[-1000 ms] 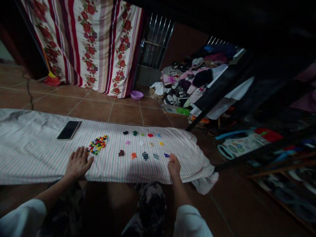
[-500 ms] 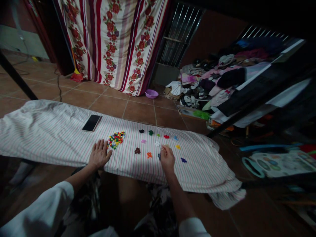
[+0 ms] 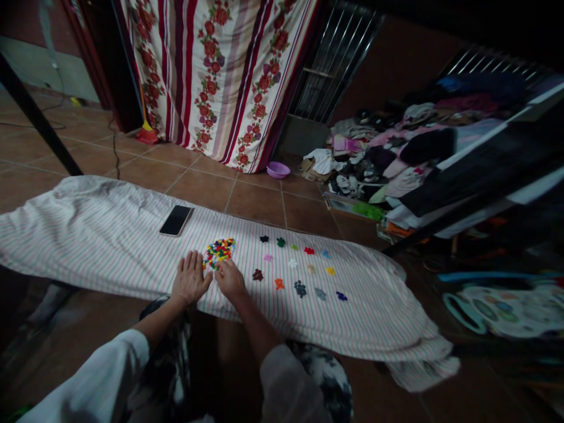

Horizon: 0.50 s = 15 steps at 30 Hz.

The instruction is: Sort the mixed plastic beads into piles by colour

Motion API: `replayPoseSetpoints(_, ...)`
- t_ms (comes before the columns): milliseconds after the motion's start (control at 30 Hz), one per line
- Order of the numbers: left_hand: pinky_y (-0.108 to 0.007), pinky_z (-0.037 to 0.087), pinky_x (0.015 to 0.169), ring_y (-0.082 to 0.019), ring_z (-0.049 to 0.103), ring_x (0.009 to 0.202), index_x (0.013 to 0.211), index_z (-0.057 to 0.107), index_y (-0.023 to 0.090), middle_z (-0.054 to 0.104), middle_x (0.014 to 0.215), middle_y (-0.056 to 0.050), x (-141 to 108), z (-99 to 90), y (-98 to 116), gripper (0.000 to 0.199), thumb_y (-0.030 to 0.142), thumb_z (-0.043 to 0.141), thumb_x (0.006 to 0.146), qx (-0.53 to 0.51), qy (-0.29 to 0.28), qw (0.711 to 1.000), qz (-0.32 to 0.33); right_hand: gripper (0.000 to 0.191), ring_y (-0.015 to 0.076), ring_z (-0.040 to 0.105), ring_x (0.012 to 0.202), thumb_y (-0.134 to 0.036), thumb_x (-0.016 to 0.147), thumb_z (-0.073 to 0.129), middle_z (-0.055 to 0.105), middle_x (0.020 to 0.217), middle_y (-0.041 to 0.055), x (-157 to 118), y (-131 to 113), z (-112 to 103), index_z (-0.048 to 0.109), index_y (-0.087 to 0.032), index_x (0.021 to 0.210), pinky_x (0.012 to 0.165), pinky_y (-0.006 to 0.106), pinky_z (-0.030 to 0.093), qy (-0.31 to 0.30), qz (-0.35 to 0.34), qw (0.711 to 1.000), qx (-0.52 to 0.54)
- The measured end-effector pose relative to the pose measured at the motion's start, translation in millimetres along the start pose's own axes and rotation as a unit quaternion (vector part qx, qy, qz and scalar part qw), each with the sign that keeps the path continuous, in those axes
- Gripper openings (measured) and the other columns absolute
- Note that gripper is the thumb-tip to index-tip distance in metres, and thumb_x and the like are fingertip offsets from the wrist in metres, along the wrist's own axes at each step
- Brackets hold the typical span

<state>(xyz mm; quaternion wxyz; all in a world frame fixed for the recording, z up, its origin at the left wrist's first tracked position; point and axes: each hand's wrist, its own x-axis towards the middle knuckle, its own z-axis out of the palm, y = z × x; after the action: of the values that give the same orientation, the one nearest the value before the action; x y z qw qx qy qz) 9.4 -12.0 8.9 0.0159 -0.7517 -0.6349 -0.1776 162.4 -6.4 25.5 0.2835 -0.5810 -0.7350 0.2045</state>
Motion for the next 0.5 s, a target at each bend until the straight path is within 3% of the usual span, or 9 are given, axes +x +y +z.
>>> replayPoseSetpoints(200, -0.055, 0.024, 0.115, -0.036, 0.030, 0.142, 0.137, 0.044, -0.002, 0.039, 0.146, -0.026, 0, -1.2, 1, 0.070, 0.046, 0.037, 0.087, -0.008, 0.005, 1.000, 0.003, 0.025, 0.0179, 0.059, 0.083, -0.015, 0.085, 0.049, 0.063, 0.095, 0.0066, 15, 2, 4, 0.068, -0.020, 0.100, 0.080, 0.030, 0.046, 0.025, 0.044, 0.998, -0.035)
replayPoseSetpoints(500, -0.056, 0.024, 0.114, -0.037, 0.031, 0.141, 0.137, 0.045, -0.001, 0.040, 0.146, -0.026, 0, -1.7, 1, 0.069, 0.046, 0.039, 0.086, -0.020, 0.014, 1.000, 0.005, 0.023, 0.0165, 0.058, 0.083, -0.010, 0.079, 0.056, 0.065, 0.093, 0.0031, 32, 6, 10, 0.070, -0.025, 0.090, 0.079, 0.028, 0.045, 0.005, 0.057, 0.998, -0.035)
